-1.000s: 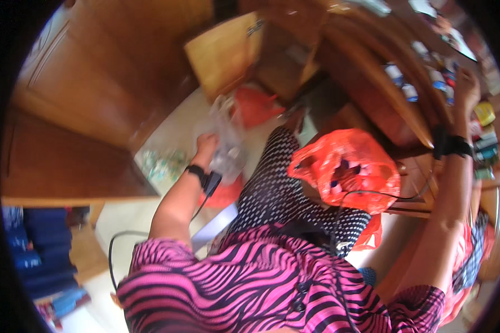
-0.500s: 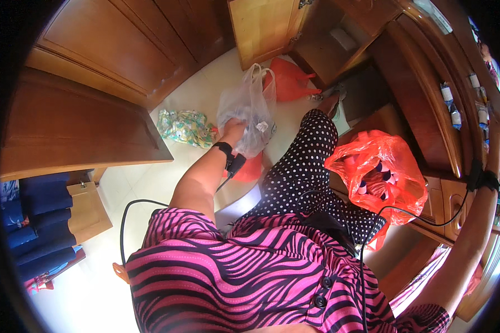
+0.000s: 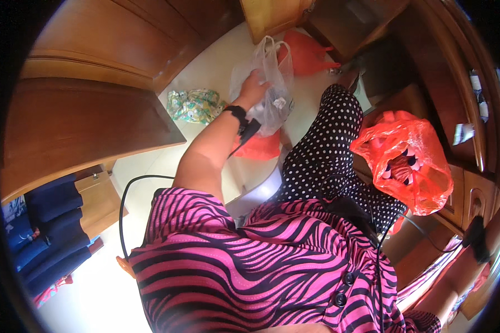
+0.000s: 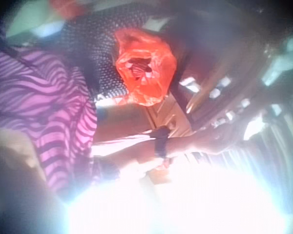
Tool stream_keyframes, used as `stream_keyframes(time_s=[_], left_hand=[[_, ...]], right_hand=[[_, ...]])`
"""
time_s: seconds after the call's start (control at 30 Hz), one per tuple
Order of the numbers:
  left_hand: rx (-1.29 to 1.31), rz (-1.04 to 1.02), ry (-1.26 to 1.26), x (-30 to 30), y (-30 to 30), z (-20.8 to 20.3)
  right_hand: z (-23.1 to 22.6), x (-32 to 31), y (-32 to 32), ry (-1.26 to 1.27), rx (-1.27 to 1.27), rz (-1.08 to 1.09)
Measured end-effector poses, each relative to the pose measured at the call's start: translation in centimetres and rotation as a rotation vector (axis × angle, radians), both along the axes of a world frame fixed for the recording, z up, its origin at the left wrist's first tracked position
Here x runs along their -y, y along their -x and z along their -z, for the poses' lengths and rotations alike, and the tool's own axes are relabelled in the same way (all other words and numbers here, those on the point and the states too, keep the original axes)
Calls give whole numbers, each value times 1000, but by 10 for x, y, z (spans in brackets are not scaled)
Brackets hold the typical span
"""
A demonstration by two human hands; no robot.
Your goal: Sorting small items from a red plastic bag onto a vanity desk.
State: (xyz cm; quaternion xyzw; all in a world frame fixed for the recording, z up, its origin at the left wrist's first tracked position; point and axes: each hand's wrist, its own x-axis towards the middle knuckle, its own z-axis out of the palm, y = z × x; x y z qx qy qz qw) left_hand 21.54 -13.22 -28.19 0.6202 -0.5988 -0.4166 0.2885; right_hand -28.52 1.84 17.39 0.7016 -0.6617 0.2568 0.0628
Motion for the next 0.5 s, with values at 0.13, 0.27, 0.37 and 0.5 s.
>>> stream_keyframes(time_s=[0.13,0.27,0.37,0.5], left_hand=[[233,36,-271,-42,-78,28],[144,-125,-529,-116,-98,27],[125,-106,-548,-146,-134,93],[141,-19,-518,-142,-102,112]], right_hand=[[36,-13,-31,-196,118,-19],[75,-4,-26,-431,349,25],[109,9,2,-516,492,-22],[137,-9,7,-583,565,13]])
